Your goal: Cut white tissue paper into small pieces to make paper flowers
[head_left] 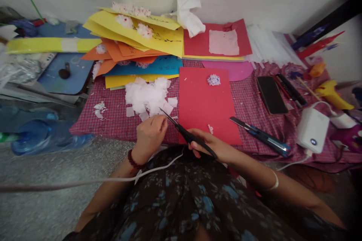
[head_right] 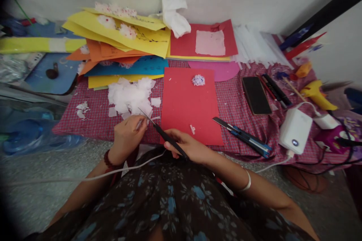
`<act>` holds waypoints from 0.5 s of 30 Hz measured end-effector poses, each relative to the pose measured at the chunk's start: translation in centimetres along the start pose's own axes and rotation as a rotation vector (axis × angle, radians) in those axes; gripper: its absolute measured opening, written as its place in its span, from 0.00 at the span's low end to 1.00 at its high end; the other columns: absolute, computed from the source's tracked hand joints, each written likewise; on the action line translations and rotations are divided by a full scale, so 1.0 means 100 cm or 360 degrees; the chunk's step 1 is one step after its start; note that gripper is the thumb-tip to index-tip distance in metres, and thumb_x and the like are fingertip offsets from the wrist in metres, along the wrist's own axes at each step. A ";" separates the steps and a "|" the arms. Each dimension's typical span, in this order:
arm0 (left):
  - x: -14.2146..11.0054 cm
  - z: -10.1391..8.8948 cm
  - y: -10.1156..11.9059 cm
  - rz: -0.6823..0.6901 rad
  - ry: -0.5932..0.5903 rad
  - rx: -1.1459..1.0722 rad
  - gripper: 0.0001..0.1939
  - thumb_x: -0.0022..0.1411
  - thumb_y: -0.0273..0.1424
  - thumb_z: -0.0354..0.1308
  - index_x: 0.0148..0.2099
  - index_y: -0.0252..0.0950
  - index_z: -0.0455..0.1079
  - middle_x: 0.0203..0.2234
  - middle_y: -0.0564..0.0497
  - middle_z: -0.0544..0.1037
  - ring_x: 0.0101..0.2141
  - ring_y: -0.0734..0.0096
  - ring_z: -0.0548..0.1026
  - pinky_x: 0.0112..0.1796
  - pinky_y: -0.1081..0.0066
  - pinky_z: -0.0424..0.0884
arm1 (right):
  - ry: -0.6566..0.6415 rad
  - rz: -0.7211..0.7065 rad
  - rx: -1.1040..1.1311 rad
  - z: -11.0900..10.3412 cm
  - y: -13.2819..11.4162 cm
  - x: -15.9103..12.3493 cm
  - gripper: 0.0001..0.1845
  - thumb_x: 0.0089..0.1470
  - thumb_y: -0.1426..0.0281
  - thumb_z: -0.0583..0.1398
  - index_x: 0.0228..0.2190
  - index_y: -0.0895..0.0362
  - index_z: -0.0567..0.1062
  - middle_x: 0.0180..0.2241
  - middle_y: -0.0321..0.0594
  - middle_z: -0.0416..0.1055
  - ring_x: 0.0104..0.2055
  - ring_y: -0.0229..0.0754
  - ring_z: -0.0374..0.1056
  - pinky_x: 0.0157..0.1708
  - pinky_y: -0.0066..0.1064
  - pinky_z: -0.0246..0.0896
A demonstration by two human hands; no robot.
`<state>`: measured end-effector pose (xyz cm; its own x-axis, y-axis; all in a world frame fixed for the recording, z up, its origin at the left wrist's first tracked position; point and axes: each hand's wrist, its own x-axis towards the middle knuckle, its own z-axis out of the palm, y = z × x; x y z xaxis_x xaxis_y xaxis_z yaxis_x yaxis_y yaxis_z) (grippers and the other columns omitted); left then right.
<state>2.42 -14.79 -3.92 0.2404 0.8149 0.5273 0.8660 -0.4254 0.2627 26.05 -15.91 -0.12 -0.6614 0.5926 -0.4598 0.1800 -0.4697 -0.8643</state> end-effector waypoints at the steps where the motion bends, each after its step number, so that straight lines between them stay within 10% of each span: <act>1: 0.000 -0.001 0.000 0.0008 -0.0002 0.0006 0.06 0.66 0.24 0.57 0.36 0.35 0.72 0.27 0.51 0.81 0.28 0.69 0.77 0.31 0.70 0.67 | 0.0000 0.0007 0.0003 0.000 0.000 0.000 0.37 0.53 0.40 0.61 0.47 0.60 0.67 0.25 0.30 0.63 0.26 0.34 0.59 0.25 0.28 0.50; 15: -0.004 -0.003 -0.007 0.0044 -0.0032 0.0132 0.07 0.68 0.26 0.55 0.36 0.36 0.73 0.28 0.50 0.81 0.28 0.68 0.77 0.31 0.69 0.66 | 0.0040 0.0047 0.0039 0.002 0.006 0.002 0.37 0.53 0.43 0.63 0.51 0.59 0.68 0.28 0.30 0.62 0.22 0.31 0.58 0.22 0.26 0.50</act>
<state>1.60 -14.94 -4.08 0.2728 0.8112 0.5172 0.8920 -0.4147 0.1799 25.86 -16.20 -0.72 -0.6376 0.5942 -0.4904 0.1810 -0.5032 -0.8450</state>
